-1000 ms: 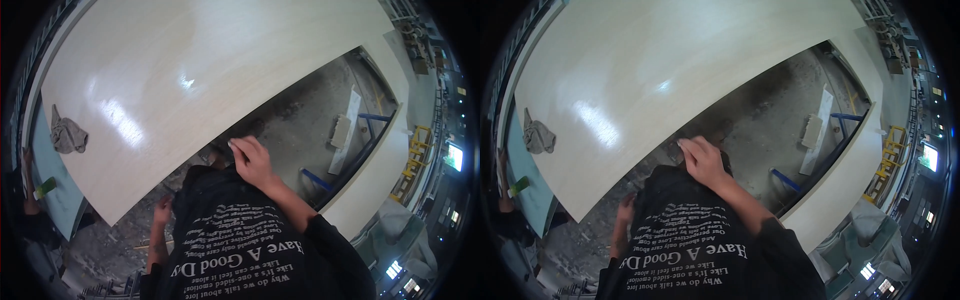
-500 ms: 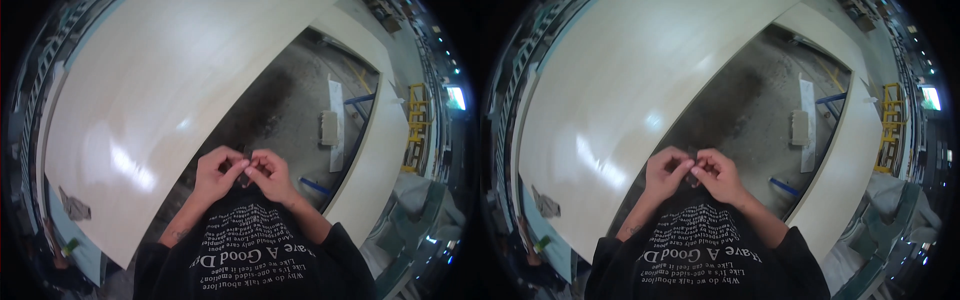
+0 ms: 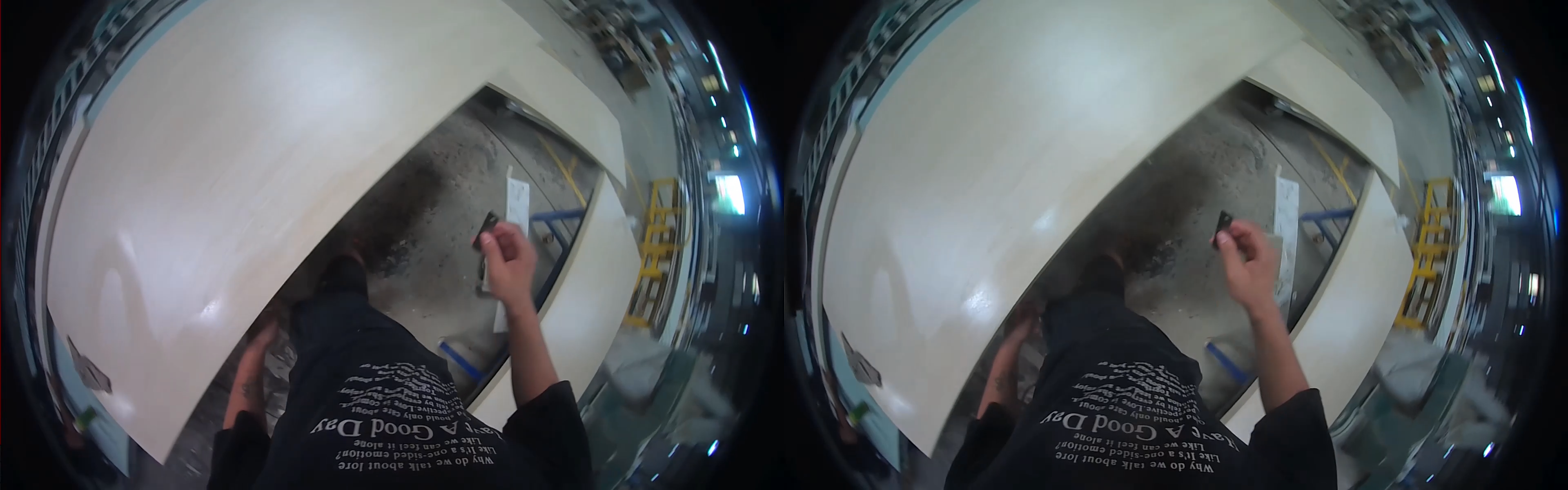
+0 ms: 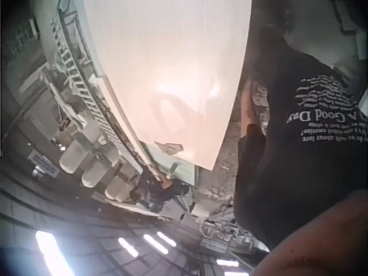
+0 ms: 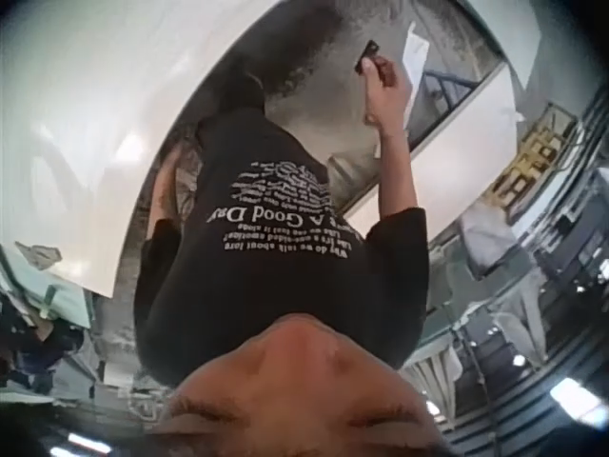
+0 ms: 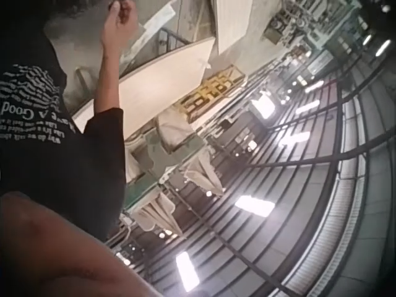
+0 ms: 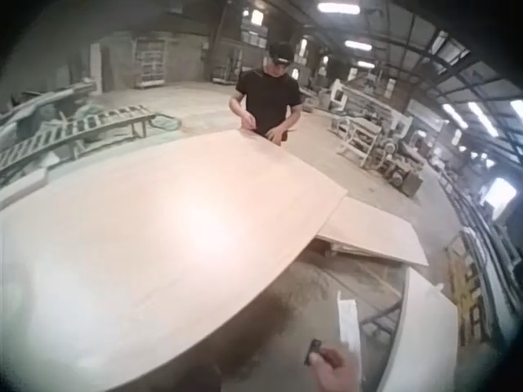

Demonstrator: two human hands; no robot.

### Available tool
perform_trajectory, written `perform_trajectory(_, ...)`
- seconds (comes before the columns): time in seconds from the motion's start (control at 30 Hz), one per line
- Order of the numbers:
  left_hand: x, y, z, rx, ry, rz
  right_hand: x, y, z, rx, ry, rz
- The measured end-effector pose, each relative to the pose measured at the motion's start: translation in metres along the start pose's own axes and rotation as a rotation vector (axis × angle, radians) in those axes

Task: Cleaning the surface of a large board with a cloth and using a small hand tool to trim and clean its edges.

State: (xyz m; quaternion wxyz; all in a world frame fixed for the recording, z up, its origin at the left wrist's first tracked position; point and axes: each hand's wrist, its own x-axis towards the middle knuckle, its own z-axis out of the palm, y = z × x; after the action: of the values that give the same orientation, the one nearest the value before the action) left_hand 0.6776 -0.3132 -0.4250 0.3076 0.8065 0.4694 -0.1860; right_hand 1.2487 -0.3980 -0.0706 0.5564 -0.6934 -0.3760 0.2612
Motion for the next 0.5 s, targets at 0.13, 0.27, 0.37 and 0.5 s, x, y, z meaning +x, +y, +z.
perform_trajectory(0.13, 0.036, 0.016, -0.015, -0.426, 0.029, -0.155, 0.123, -0.016, -0.029, -0.504, -0.164, -0.382)
perform_trajectory(0.27, 0.092, 0.109, -0.069, -1.562, 0.541, -0.399, 0.219, 0.001, -0.053, -0.526, -0.326, -0.409)
perform_trajectory(0.37, 0.124, 0.239, -0.101, -2.342, 0.988, -0.396, 0.264, 0.038, -0.053, -0.271, -0.418, -0.161)
perform_trajectory(0.5, 0.141, 0.371, -0.165, -2.911, 1.521, -0.02, 0.32, 0.038, 0.01, -0.295, -0.758, -0.219)
